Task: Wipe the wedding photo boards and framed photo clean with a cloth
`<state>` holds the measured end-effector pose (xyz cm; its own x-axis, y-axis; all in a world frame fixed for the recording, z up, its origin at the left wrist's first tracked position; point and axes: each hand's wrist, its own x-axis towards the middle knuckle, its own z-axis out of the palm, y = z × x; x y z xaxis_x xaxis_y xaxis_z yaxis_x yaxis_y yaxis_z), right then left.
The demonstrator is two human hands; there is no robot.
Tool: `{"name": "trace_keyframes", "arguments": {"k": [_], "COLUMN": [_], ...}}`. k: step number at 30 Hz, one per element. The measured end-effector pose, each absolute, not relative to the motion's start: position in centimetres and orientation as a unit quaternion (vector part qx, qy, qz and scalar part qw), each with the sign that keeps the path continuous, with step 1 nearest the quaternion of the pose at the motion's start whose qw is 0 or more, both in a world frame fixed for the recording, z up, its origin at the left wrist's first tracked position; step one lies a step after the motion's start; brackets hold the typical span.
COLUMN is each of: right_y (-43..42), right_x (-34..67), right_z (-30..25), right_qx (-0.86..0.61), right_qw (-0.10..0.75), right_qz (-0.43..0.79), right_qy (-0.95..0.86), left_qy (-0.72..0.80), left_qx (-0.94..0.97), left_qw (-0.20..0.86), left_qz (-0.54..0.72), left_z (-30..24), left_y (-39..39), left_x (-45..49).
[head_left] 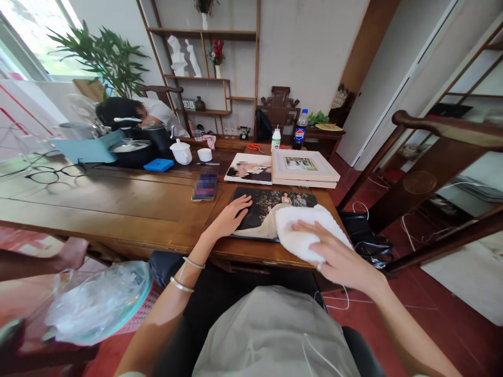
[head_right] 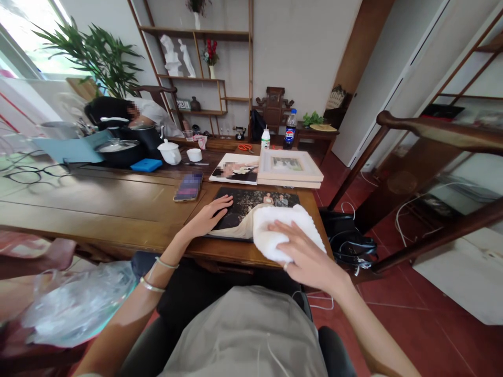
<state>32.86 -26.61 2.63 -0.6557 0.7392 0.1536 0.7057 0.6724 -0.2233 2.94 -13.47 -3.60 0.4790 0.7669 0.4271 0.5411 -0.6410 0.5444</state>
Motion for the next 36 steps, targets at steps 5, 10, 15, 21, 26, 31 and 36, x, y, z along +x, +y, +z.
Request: {"name": "trace_keyframes", "arguments": {"k": [5, 10, 15, 21, 26, 31, 36], "right_y": [-27.0, -20.8, -14.5, -16.3, -23.5, -24.5, -17.5], "right_x": [32.7, 33.1, 33.8, 32.8, 31.0, 30.7, 31.8], "right_z": [2.5, 2.4, 2.4, 2.7, 2.9, 2.8, 2.7], "right_qx": [-0.403, -0.467, -0.507, -0.491, -0.384, -0.357, -0.393], "right_qw": [0.137, 0.122, 0.128, 0.125, 0.12, 0.125, 0.108], "right_qz": [0.087, 0.081, 0.076, 0.066, 0.077, 0.07, 0.021], "right_qy": [-0.901, -0.872, -0.849, -0.86, -0.912, -0.923, -0.913], "left_qy": [0.387, 0.382, 0.382, 0.383, 0.388, 0.391, 0.383], "left_qx": [0.841, 0.84, 0.84, 0.839, 0.841, 0.84, 0.841], "left_qw": [0.173, 0.186, 0.188, 0.184, 0.173, 0.177, 0.185], "left_qz": [0.337, 0.337, 0.336, 0.34, 0.334, 0.331, 0.334], "left_z": [-3.6, -3.6, -3.6, -3.8, -3.8, -3.6, -3.5], "left_y": [-13.4, -13.4, -13.3, -13.2, -13.4, -13.5, -13.4], "left_x": [3.0, 3.0, 2.9, 2.9, 2.9, 3.0, 3.0]}}
